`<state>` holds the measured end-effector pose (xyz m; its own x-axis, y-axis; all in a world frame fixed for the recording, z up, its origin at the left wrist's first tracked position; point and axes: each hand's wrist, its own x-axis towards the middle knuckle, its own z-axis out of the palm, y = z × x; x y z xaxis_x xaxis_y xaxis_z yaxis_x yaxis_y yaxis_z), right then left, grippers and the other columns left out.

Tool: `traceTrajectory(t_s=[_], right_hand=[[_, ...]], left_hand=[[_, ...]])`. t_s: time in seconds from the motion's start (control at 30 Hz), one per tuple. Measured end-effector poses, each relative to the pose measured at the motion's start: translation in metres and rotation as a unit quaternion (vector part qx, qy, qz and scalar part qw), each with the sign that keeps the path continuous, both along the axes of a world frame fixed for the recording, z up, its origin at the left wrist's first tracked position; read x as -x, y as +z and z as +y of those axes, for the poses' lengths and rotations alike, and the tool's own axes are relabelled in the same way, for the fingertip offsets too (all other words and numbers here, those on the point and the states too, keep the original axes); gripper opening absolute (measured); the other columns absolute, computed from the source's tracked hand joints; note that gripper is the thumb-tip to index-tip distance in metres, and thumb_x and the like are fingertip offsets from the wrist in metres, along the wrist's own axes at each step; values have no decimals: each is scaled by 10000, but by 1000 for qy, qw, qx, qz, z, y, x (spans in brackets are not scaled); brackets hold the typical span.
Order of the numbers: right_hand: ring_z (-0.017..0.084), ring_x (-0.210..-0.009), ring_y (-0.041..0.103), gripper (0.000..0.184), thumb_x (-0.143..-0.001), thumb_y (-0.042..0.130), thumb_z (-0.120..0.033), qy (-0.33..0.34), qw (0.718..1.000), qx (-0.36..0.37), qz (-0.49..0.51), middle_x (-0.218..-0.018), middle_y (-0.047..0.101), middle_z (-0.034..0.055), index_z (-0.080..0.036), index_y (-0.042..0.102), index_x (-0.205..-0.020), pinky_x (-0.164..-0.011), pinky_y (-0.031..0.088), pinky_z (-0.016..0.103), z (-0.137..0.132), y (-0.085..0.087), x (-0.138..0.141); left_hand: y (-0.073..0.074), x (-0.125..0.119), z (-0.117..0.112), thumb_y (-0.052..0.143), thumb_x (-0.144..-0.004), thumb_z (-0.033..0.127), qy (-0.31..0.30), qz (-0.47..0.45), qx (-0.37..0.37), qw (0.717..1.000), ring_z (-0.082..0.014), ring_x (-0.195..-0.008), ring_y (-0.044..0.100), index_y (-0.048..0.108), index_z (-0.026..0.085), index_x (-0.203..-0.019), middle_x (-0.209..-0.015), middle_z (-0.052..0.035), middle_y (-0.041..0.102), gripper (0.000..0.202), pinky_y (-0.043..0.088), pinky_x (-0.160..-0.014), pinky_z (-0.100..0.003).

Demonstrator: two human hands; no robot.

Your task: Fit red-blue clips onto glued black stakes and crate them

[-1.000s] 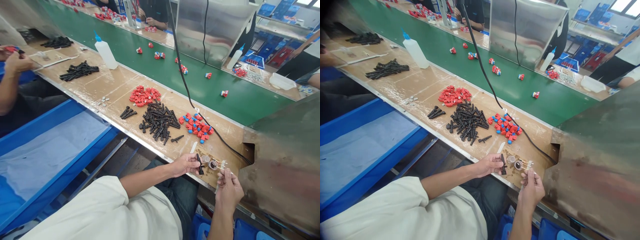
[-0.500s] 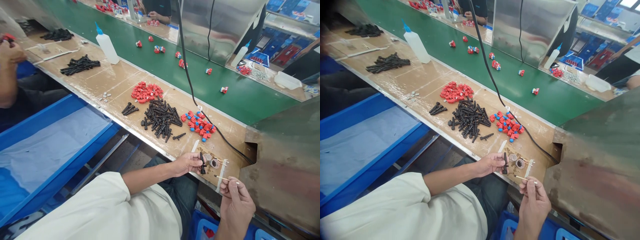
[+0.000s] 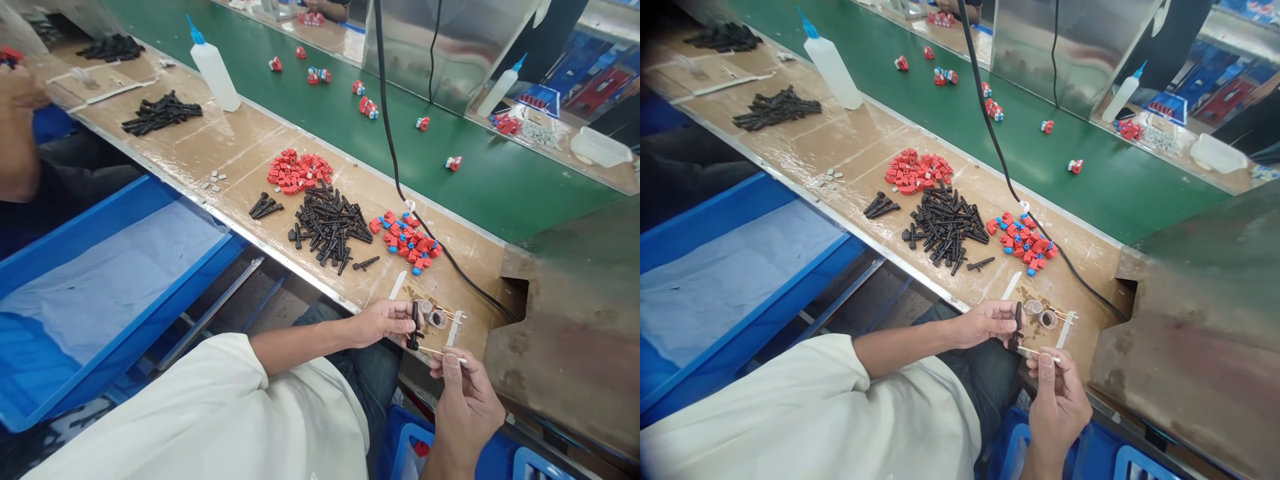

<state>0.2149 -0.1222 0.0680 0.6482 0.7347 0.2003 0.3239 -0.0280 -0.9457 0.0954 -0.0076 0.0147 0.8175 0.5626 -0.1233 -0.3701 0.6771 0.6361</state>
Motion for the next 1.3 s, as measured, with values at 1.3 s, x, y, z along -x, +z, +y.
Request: traceTrajectory(t_s=[1.3], right_hand=[[211,-635,697,215,-901,692,-386,-57,969,-66,-230,-774,707,53,-173,712,-919,-584,614,364,-24,8,19]], left_hand=[[9,18,1,847,-644,597,83,27,-65,994,-153,-697,638,648,123,-876,-777,-31,622,563,508,-703,-277]])
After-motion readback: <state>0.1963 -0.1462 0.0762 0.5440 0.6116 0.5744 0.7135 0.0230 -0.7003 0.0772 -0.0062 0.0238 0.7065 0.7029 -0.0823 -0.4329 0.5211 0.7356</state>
